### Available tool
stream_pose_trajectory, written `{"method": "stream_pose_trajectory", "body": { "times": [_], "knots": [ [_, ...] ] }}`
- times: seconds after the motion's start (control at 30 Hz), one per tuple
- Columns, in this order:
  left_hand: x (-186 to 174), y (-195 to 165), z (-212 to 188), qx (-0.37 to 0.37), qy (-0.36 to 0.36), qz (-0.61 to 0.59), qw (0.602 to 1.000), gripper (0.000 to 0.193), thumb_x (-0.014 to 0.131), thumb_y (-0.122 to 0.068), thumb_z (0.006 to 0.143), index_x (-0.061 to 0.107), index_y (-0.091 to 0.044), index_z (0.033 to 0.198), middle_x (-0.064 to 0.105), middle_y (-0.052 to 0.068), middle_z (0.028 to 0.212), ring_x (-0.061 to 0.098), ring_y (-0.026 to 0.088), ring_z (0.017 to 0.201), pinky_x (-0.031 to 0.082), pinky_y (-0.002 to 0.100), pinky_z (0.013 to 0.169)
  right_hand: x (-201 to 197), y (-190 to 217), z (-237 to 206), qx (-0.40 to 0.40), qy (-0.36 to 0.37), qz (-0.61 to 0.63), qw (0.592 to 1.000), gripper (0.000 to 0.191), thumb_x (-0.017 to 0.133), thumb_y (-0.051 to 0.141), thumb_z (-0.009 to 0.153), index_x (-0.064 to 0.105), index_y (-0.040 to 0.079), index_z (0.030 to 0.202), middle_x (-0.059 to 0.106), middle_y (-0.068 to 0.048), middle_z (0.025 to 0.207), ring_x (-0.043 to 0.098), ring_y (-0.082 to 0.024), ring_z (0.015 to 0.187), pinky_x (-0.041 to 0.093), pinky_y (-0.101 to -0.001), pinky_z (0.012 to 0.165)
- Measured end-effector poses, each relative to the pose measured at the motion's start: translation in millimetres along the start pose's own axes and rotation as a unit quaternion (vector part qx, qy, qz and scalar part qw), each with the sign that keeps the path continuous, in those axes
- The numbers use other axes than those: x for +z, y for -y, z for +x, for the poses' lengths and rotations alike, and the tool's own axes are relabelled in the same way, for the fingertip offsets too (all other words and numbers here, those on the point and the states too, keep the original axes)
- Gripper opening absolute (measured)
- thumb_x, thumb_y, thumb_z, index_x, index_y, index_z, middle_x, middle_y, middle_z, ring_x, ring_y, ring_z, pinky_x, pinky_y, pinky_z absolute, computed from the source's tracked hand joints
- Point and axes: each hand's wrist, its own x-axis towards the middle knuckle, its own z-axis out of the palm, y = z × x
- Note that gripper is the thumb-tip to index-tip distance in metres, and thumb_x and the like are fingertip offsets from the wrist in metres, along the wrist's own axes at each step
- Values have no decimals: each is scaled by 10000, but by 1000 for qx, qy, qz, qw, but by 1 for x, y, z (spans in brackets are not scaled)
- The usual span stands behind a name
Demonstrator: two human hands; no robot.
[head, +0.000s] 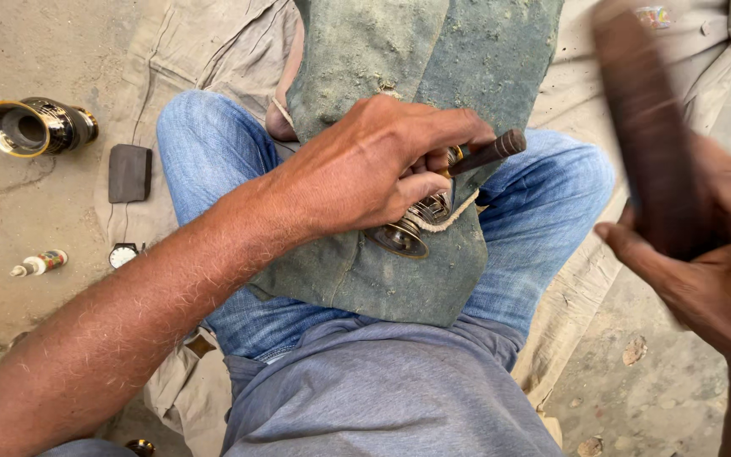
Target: The person sits on the floor and uses a hammer and punch to shape a small brass object resting on a cloth pad. They repeatedly position the punch on the object and strike it with the hammer, occasionally rotating the object to work on different areas.
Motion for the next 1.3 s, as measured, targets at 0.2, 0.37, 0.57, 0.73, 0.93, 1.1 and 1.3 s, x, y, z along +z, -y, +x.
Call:
{"method": "stream_pose_trajectory", "body": {
  "times": [0.2,0.37,0.57,0.73,0.93,1.1,1.3],
  "knots": [
    [1,2,-14,-25,-22,-29,999,515,802,-76,893,605,-86,1368,721,90,971,729,241,863,587,374,777,3,-8,6,188,17,-146,971,588,822,75,842,591,-14,1376,700,-187,778,707,-260,573,608,-357,539],
    [6,9,-24,-26,-52,-36,998,533,820,-113,909,599,-97,1393,726,78,1025,743,188,913,627,316,808,10,-25,3,360,118,-229,897,361,733,210,977,643,-40,1221,726,-213,842,711,-315,618,621,-380,598],
    [7,12,-29,-26,-51,-40,998,522,811,-119,903,606,-100,1383,734,72,1009,745,188,896,626,323,791,2,-54,-34,196,-5,-121,973,328,721,274,1024,648,-26,1133,684,-149,788,675,-259,597,596,-374,630],
    [-1,23,-20,-3,-35,-45,998,522,780,-100,936,577,-113,1417,742,58,1015,751,202,920,617,356,820,5,-70,-57,220,-112,-8,969,343,727,271,1139,635,-11,965,639,-111,718,654,-207,616,592,-352,709],
    [-13,27,-9,31,37,-54,997,498,791,-111,926,600,-129,1386,716,69,910,724,217,831,577,394,738,4,-33,-38,273,-77,-80,956,241,762,184,1020,717,-47,1069,627,-192,672,633,-310,478,520,-454,478],
    [-13,27,-9,17,7,-68,997,479,794,-95,891,611,-97,1333,726,57,897,736,189,814,586,367,731,2,-4,2,101,-50,-106,988,610,849,48,818,606,-44,1370,682,-155,857,709,-266,743,604,-389,709],
    [0,28,-28,3,-69,-60,996,523,811,-80,905,588,-72,1378,724,82,974,749,192,868,610,336,756,-6,-28,13,15,-1,-103,995,672,794,221,881,592,1,1483,692,-112,943,706,-191,791,617,-376,759]
  ]
}}
